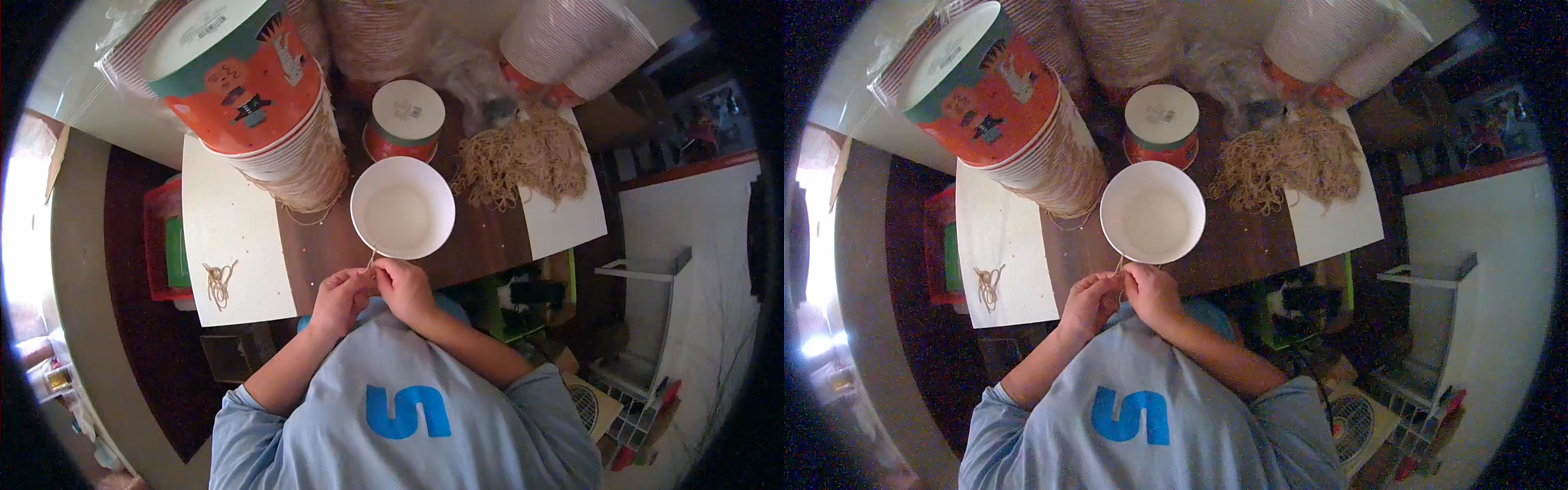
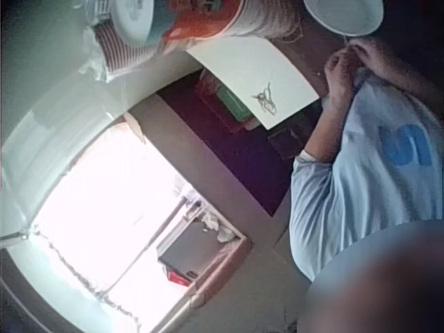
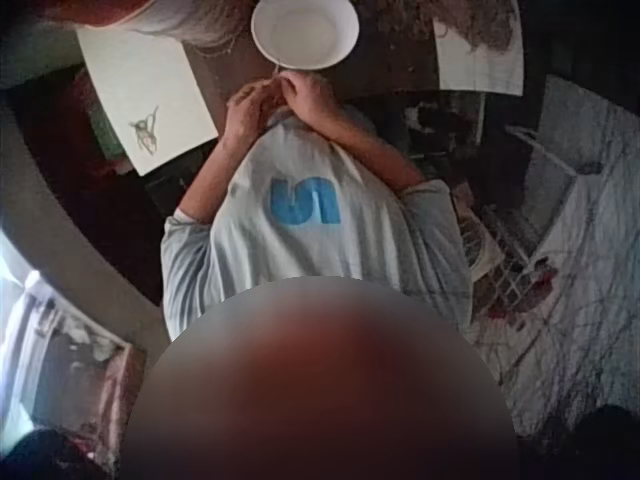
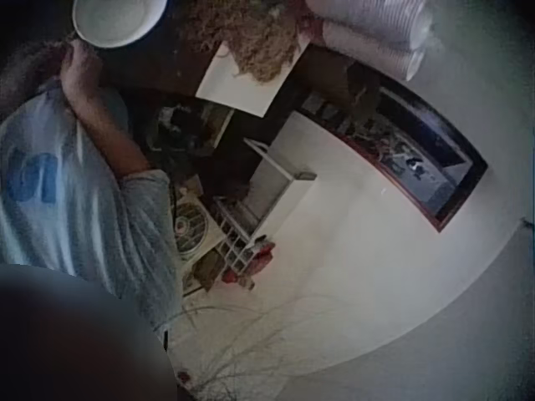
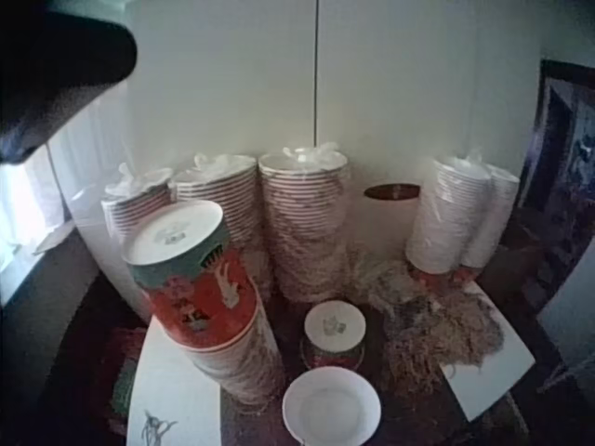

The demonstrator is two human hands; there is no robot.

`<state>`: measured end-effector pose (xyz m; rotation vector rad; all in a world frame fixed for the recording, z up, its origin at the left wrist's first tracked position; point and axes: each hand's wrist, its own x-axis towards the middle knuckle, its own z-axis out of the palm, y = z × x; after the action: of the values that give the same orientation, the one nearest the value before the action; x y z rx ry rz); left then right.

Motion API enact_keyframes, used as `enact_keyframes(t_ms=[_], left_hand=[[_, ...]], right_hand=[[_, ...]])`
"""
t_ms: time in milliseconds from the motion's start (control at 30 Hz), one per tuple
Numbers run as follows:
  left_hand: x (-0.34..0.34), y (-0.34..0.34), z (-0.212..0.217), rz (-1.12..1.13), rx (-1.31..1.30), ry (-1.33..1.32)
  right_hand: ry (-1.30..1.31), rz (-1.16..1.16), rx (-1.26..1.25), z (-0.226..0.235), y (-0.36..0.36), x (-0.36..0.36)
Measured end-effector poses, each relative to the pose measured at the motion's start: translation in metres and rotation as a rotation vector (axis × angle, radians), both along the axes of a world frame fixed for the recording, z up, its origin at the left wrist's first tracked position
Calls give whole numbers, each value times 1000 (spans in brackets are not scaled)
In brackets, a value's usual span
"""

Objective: Attaching handles to printed paper buckets in a manufacturing setting.

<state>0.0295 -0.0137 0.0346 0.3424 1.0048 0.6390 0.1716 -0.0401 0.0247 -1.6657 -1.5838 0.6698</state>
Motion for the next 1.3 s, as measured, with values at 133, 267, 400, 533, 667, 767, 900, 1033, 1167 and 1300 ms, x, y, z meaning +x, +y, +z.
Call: enact_keyframes(t_ms=[133,267,400,533,667,767,900,1033,1167,1300], left_hand=[[-5,1,-7,-19,-150,-120],[-7,1,-5,6,-152,-107],[-8,0,0,-21,-90,-25],[-6,-2,6,6,-8,108],[0,-3,7,81,118,221],[-3,-3,4,28,126,211],[-3,-2,8,-89,124,232],[-5,1,5,-61,46,168],[-7,-2,-1,-53,70,144],[-7,-1,-3,-202,165,281]], right_hand=[[350,24,-173,-2,-1,-2],[844,53,-459,-5,-2,1],[1198,-31,-596,1,-5,0],[1088,-48,-596,7,-3,0],[1223,-32,-615,-17,-7,2],[1468,-60,-676,-8,-5,1],[1583,-21,-704,-20,-7,4],[1597,-21,-758,-18,-6,3],[1632,-48,-798,-18,-4,2],[1613,-12,-794,-21,-6,2]])
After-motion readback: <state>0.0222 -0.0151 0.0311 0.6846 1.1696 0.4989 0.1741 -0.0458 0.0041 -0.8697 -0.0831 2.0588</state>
